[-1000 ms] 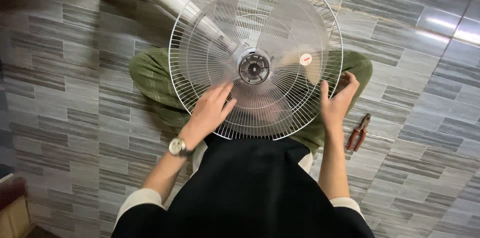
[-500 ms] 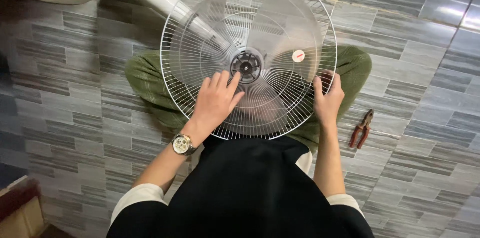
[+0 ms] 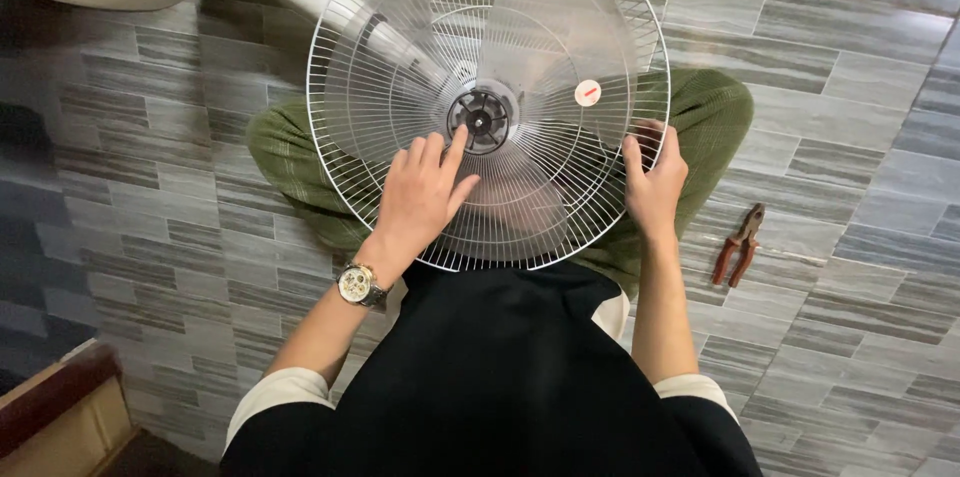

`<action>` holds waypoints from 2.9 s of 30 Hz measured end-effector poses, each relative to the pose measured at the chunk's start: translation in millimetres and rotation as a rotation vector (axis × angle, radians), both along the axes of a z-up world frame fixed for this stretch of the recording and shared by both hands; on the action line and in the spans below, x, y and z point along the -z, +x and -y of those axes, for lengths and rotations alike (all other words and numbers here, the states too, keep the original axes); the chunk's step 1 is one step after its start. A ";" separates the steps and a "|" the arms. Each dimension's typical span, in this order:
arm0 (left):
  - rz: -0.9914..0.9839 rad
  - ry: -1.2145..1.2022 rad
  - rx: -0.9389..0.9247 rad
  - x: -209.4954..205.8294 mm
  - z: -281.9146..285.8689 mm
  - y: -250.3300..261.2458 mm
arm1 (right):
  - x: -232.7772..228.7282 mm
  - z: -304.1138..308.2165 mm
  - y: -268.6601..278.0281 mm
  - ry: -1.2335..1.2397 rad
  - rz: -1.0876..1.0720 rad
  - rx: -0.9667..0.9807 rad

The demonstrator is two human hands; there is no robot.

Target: Assembling or disassembling the front cage and blades of an electric floor fan

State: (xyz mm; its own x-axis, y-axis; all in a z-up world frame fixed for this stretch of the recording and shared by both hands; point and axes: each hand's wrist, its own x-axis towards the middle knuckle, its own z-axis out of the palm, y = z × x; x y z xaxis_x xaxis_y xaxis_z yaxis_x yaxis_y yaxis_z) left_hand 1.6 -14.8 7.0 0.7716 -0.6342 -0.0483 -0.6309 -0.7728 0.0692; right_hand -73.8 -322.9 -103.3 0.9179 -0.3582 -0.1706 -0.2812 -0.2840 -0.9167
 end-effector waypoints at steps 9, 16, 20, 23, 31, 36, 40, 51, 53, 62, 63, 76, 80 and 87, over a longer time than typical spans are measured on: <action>-0.079 -0.145 -0.062 -3.9 3.7 25.7 | -3.0 1.2 0.4 0.048 0.028 -0.005; -0.026 -0.070 -0.042 -5.1 18.6 44.8 | -2.2 2.8 -0.4 0.072 0.048 -0.020; 0.144 0.087 0.022 -3.8 29.7 46.7 | -2.1 2.5 -0.7 0.085 0.049 -0.025; 0.247 0.194 0.076 -3.5 34.3 46.0 | -0.6 3.5 -1.9 0.079 0.050 -0.026; 0.316 0.294 0.150 -0.1 34.4 46.3 | -1.1 3.0 -1.6 0.108 0.056 -0.022; 0.102 0.131 0.050 -0.7 19.1 48.8 | -0.7 3.9 -2.3 0.069 0.059 -0.043; -0.042 -0.099 -0.094 -27.8 7.5 36.2 | 4.5 4.8 -4.4 0.058 0.083 -0.061; -0.172 -0.414 -0.412 -14.9 0.6 6.7 | -5.8 0.7 -1.7 -0.046 0.017 -0.115; -0.174 -0.419 -0.424 -8.8 0.0 6.3 | -6.7 -1.2 -3.0 -0.039 -0.003 -0.111; -0.189 -0.450 -0.432 -5.9 0.3 12.2 | -14.1 -7.1 -3.1 -0.037 -0.083 -0.064; -0.189 -0.445 -0.436 -6.2 -0.2 12.9 | -15.1 -8.8 -1.0 -0.022 -0.082 -0.052; -0.230 -0.413 -0.431 -5.8 -2.6 17.8 | -21.1 -13.8 5.4 -0.019 -0.129 -0.037; -0.230 -0.415 -0.419 -4.5 -2.4 18.4 | -17.7 -11.3 2.8 -0.008 -0.132 -0.025; -0.182 -0.331 -0.427 -0.1 1.6 18.9 | -10.4 -5.1 -3.5 -0.032 -0.086 -0.056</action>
